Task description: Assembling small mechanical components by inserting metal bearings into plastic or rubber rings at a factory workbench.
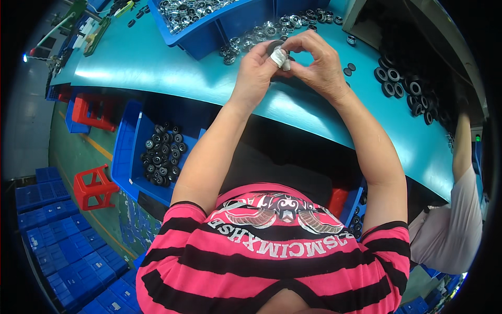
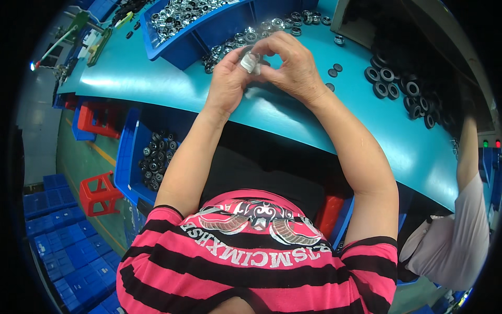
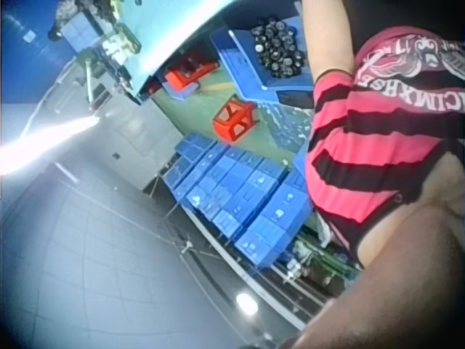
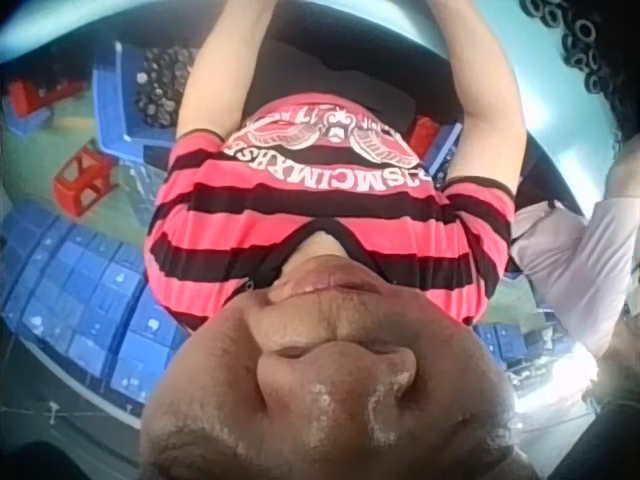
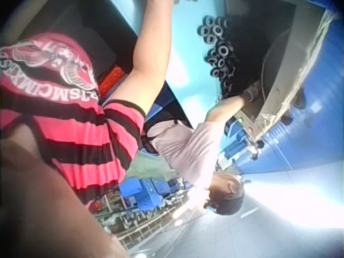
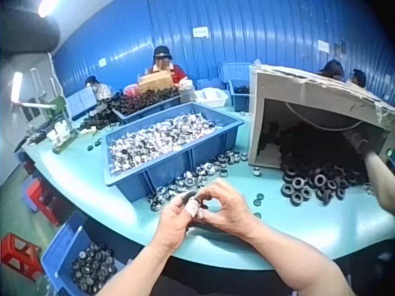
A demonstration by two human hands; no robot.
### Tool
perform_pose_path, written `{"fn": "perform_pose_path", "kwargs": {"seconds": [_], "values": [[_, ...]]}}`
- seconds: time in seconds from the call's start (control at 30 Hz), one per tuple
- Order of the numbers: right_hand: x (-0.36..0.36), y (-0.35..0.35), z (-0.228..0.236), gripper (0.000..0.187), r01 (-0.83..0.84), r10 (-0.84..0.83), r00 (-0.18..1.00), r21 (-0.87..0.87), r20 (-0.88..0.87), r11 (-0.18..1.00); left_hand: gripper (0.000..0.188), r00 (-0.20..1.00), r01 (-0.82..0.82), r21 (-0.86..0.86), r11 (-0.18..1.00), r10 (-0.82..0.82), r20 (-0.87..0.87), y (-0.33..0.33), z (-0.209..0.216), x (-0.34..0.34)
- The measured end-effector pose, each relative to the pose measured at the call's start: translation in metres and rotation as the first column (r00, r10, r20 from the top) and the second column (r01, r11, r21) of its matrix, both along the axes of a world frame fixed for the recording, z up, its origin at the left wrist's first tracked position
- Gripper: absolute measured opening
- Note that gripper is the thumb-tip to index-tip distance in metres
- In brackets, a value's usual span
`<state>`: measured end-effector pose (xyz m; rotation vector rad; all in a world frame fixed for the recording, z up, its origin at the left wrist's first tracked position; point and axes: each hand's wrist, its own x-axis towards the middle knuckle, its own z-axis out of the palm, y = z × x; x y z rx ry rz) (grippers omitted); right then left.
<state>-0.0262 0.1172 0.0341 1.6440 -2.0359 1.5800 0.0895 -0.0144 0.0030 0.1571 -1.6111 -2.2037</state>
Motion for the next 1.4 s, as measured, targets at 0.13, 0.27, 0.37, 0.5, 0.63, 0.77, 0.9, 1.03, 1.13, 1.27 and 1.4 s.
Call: {"fn": "perform_pose_path", "kwargs": {"seconds": [0.13,0.27,0.37,0.5,0.63,0.77,0.9,1.03,1.13,1.27,1.4], "values": [[-0.005,-0.002,-0.01,0.034,-0.057,0.095,0.903,-0.101,0.418,0.993,0.026,0.996,-0.081,0.016,0.997,0.081,-0.027,-0.001,0.002,0.0],[-0.013,0.003,-0.013,0.046,-0.298,0.149,0.751,0.129,0.643,0.946,0.023,0.994,-0.1,-0.047,0.994,0.101,0.028,0.004,0.009,0.006],[-0.009,0.004,-0.005,0.042,-0.287,0.113,0.714,0.141,0.691,0.948,0.022,0.992,-0.113,-0.089,0.99,0.118,0.052,0.005,0.009,0.009],[-0.014,0.006,-0.011,0.035,-0.252,0.092,0.728,0.139,0.68,0.958,0.028,0.998,-0.065,-0.062,0.996,0.064,-0.015,0.006,0.007,0.006],[-0.013,0.005,-0.009,0.033,-0.231,0.091,0.765,0.139,0.638,0.963,0.031,0.998,-0.055,-0.103,0.993,0.051,-0.04,0.004,0.003,0.005],[-0.009,0.004,-0.014,0.031,-0.253,0.123,0.736,0.101,0.666,0.962,0.026,0.997,-0.073,-0.022,0.997,0.074,0.031,0.002,0.004,0.006],[-0.007,0.002,-0.018,0.03,-0.253,0.135,0.699,0.067,0.702,0.965,0.021,0.994,-0.106,0.032,0.994,0.106,0.0,0.001,0.0,0.004],[-0.003,0.001,-0.019,0.028,-0.241,0.148,0.68,0.028,0.718,0.97,0.021,0.99,-0.144,0.022,0.989,0.144,-0.007,0.002,0.004,0.005],[0.003,0.001,-0.014,0.025,-0.209,0.136,0.732,0.03,0.668,0.978,0.022,0.99,-0.14,0.005,0.99,0.14,0.025,-0.001,0.008,0.007],[0.013,0.001,-0.007,0.025,-0.123,0.037,0.796,0.101,0.604,0.987,0.025,0.987,-0.146,-0.018,0.989,0.147,0.061,-0.004,0.009,0.008],[0.006,0.0,-0.002,0.026,-0.141,0.038,0.714,0.09,0.699,0.986,0.027,0.988,-0.154,0.008,0.988,0.154,0.029,0.002,0.012,0.005]]}}
